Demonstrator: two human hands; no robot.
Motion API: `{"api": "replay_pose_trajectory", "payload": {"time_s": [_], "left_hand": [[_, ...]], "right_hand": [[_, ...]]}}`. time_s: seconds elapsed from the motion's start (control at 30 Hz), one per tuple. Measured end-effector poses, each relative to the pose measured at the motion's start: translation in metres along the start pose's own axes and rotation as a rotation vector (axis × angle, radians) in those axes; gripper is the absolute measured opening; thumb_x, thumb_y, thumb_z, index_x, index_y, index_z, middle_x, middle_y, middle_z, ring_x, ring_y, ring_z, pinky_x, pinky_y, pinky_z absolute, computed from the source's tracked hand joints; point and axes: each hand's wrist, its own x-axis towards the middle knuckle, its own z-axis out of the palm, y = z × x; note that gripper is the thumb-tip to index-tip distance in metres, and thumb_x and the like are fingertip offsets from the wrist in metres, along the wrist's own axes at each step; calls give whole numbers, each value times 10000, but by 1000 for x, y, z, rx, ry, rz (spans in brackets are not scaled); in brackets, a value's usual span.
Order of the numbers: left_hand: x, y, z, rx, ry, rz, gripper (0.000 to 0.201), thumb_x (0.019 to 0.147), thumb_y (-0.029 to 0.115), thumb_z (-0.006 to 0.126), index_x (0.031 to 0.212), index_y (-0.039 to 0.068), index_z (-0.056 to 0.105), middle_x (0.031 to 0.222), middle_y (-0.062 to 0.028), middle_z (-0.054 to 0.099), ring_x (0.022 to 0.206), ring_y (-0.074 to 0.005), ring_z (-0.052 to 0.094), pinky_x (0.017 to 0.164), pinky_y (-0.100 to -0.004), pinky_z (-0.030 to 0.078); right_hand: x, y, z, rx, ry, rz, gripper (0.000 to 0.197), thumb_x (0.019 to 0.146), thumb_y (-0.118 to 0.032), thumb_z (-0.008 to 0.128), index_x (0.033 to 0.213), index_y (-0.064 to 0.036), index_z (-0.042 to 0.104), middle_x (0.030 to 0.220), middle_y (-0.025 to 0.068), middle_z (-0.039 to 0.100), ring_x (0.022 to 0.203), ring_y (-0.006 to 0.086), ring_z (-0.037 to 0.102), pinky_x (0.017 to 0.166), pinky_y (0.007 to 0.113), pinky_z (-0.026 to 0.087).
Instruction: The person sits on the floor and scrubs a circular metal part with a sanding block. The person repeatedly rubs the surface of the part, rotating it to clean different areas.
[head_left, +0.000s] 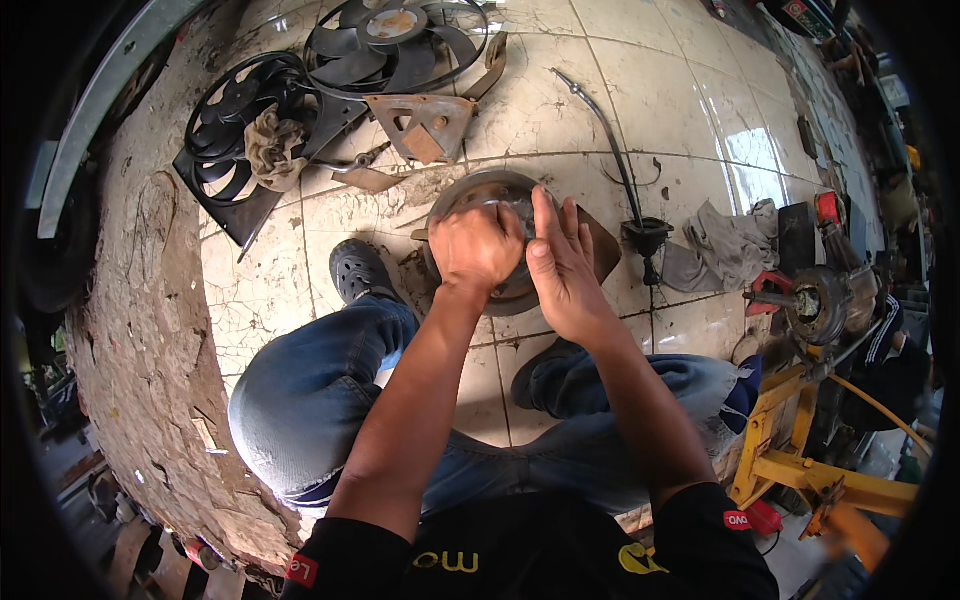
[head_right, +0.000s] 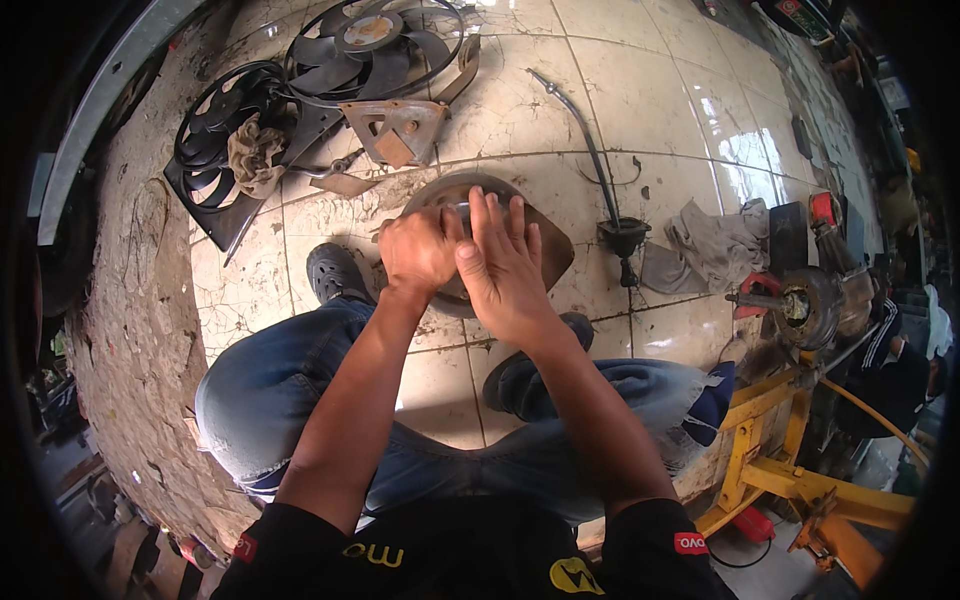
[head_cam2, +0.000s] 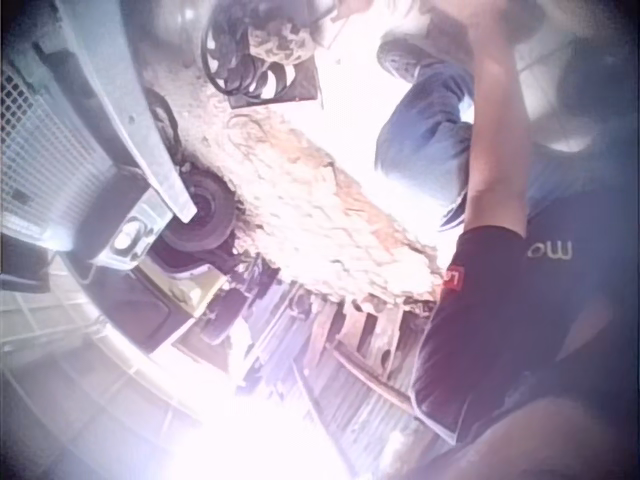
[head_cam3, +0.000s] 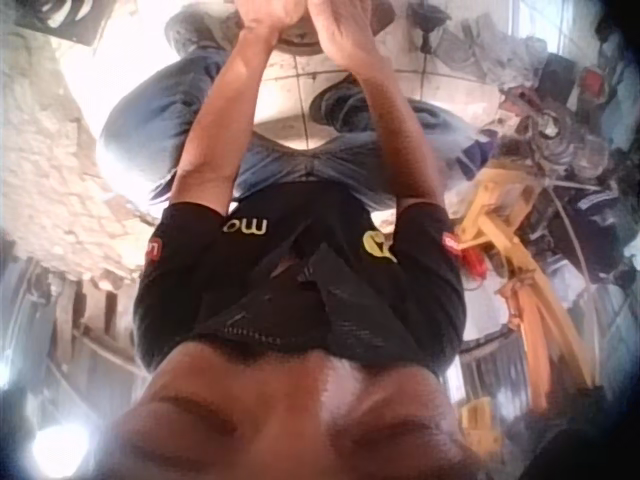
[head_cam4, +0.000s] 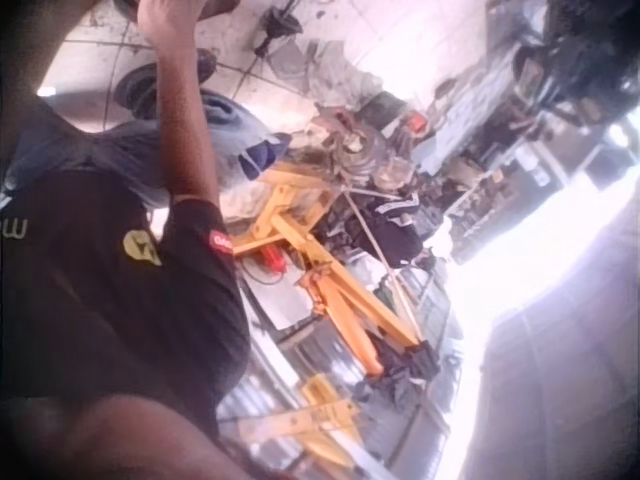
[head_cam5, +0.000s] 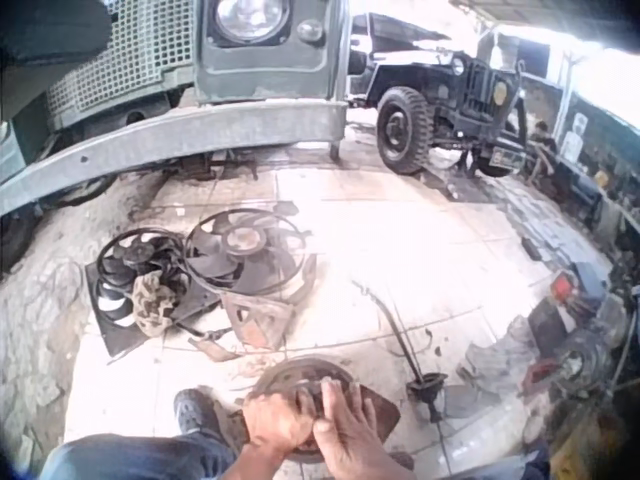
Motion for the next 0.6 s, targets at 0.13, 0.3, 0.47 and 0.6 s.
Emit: {"api": "replay_pose_trajectory", "payload": {"time_s": [0.13, 0.3, 0.47, 0.6], "left_hand": [[2, 2, 0, 0, -13, -11, 447, 935, 331, 459, 758, 43, 752, 797, -203, 720, 772, -380, 711, 855, -460, 507], [2, 4, -5, -22, -19, -25, 437, 936, 335, 466, 769, 50, 752, 782, -208, 713, 799, -394, 705, 860, -463, 509], [4, 6, -5, -13, -27, -45, 432, 940, 336, 458, 794, 55, 753, 781, -217, 709, 807, -398, 704, 866, -458, 512], [7, 3, -4, -9, -45, -40, 449, 954, 376, 463, 865, 46, 754, 847, -257, 705, 834, -453, 685, 842, -503, 531]], "right_hand": [[20, 17, -8, 164, 28, 69, 821, 1028, -643, 133, 1591, -45, 158, 1594, 241, 288, 1510, 442, 150, 1215, 537, 69], [4, 3, 2, 79, -7, 10, 819, 1027, -644, 134, 1594, -52, 145, 1606, 234, 264, 1518, 432, 132, 1217, 533, 50], [27, 27, -12, 643, 29, 144, 794, 1046, -615, 172, 1590, -39, 122, 1604, 242, 266, 1501, 356, 222, 1209, 452, 190], [27, 48, -13, 1089, 164, 176, 502, 1094, -328, 354, 1487, -18, 314, 1532, 233, 380, 1343, 269, 468, 1088, 392, 443]]}}
